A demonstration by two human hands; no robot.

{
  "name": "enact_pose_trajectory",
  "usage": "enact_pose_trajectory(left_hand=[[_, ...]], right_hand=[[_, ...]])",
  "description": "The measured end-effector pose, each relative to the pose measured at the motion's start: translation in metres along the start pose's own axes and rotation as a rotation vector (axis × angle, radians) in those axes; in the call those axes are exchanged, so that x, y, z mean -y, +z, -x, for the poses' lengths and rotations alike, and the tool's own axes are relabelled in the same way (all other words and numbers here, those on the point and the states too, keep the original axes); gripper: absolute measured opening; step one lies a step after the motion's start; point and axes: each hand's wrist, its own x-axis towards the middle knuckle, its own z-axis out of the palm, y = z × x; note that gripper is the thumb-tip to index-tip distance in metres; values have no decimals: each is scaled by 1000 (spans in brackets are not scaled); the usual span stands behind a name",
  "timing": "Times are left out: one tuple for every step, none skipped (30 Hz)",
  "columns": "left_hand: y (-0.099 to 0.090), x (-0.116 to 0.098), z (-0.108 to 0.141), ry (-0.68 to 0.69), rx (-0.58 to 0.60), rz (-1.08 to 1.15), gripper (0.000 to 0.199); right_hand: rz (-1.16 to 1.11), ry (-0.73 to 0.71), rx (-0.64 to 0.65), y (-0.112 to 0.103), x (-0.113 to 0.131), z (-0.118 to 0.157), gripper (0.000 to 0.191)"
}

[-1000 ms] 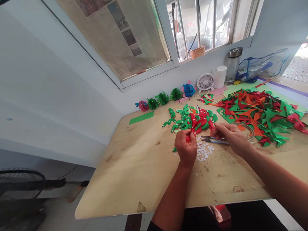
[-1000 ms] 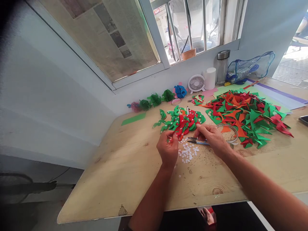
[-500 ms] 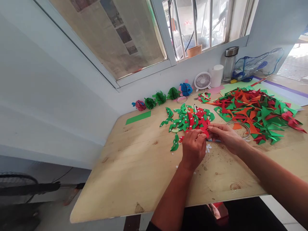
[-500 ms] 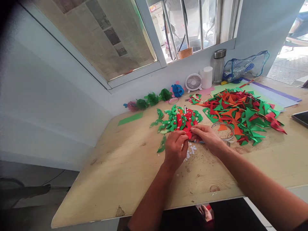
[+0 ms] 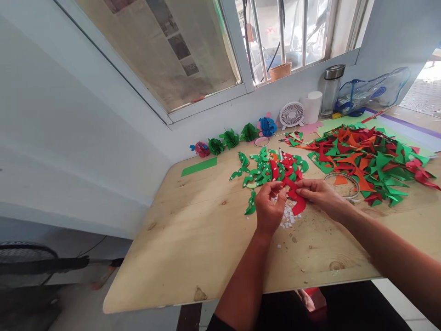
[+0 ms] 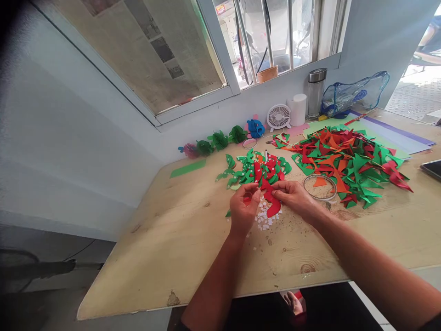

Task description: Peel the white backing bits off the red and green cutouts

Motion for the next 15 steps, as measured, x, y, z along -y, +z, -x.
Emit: enact_pose_trajectory(left_hand=[[1, 2, -2, -89, 4, 86, 21], [2, 4, -3, -166, 16, 168, 25], [3, 6, -4, -233, 34, 244, 27], [4, 7, -6, -286, 51, 302, 28], [4, 7, -6, -326, 65, 344, 28], [5, 8, -7, -353, 72, 371, 27], [5, 8, -7, -367, 70, 381, 25], [5, 8, -7, -369, 61, 381, 23], [5, 8, -7, -362, 49, 370, 21], [5, 8, -6, -345, 36, 349, 19], [5, 8, -6, -319, 26, 320, 17], [6, 8, -5, -287, 21, 282, 16], [6, 8, -4, -252, 16, 233, 14], [6, 8, -3, -215, 6, 177, 12], [6, 7, -2, -180, -8, 115, 10]], right_hand=[[6, -3, 26, 1, 0, 0, 27], [14, -8, 47, 1, 0, 0, 27], [23, -13, 62, 1, -1, 0, 27], [33, -17, 71, 1, -2, 0, 27], [46, -23, 77, 1, -3, -1, 28], [60, -32, 78, 1, -5, -1, 28], [73, -41, 78, 1, -6, -2, 28], [84, -50, 80, 0, -7, -2, 28], [95, -56, 84, 0, -8, -3, 27], [108, -63, 91, 0, -9, -3, 26], [125, -68, 97, 0, -9, -3, 24], [143, -74, 103, 1, -8, -3, 22], [159, -79, 107, 1, -8, -3, 20], [168, -80, 107, 2, -7, -3, 19], [170, -77, 105, 3, -5, -2, 18]])
